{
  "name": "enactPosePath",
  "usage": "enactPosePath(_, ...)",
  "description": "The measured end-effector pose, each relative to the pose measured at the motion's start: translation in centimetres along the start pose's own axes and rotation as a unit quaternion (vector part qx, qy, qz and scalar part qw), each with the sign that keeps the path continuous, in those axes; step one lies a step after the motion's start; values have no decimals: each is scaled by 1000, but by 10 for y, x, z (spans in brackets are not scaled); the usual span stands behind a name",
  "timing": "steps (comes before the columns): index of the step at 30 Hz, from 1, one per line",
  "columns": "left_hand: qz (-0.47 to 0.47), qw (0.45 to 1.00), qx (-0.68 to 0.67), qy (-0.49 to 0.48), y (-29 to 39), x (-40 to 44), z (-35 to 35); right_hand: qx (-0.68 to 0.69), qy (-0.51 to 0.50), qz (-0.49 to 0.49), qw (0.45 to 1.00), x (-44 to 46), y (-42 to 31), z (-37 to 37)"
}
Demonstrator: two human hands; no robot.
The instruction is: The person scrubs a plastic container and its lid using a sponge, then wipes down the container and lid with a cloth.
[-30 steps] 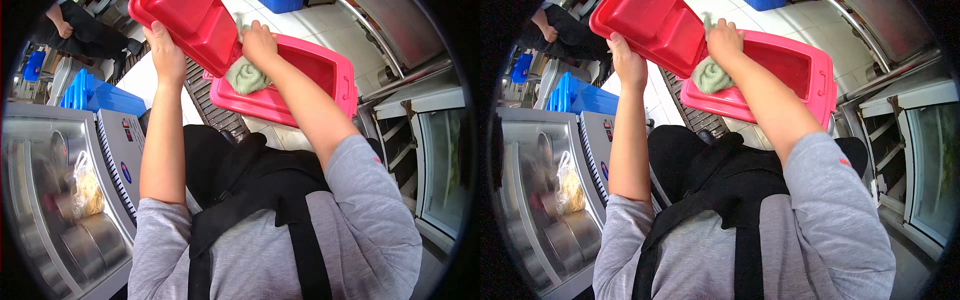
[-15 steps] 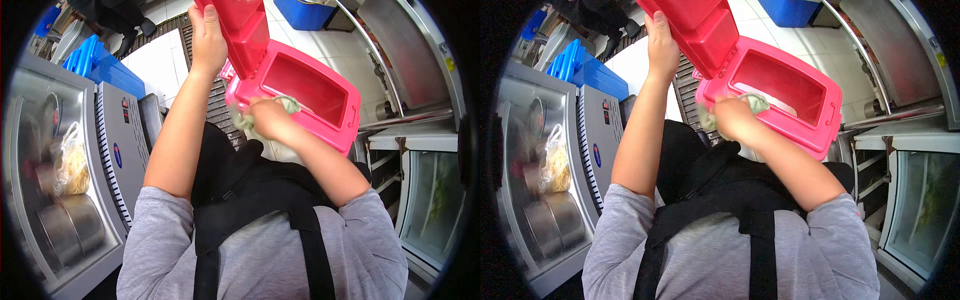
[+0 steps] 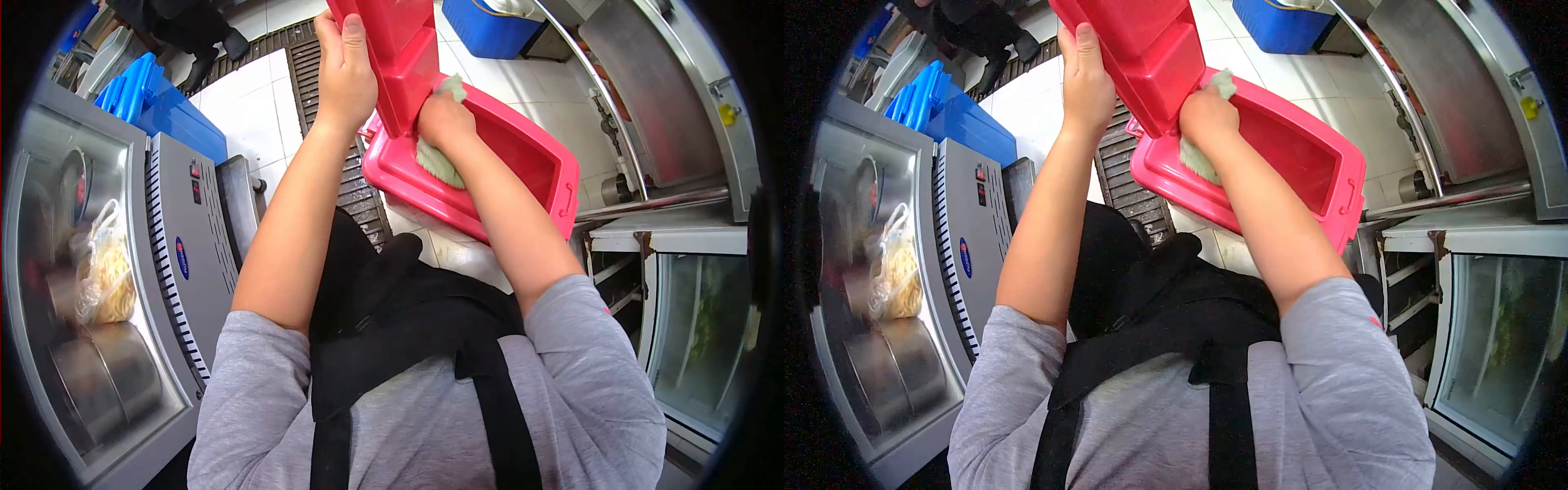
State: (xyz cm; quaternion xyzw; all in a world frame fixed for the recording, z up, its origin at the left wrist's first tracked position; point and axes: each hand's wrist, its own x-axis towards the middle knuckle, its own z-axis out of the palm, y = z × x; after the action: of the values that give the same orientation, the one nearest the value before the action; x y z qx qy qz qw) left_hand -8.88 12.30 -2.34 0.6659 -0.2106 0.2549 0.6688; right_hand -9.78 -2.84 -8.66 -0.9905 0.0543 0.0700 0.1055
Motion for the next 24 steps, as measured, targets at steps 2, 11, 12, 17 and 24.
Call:
enactPosePath(2, -5, 1000, 17, -5, -1, 0, -2, -23, -94, -45, 994, -24, -11, -4)
enactPosePath(11, -31, 999, -40, -17, 1, -1, -4, -10, 6, -53, 999, 14, 33, 8)
enactPosePath(12, -20, 999, -25, -16, 0, 1, -4, -8, -56, -71, 996, 8, 29, 5)
enactPosePath(17, -12, 1000, -9, -12, 5, 1, 1, 105, -109, -156, 976, -15, 29, -23)
enactPosePath(24, -24, 1000, 5, -14, -2, 1, -3, 391, 159, -11, 906, 26, 32, 30)
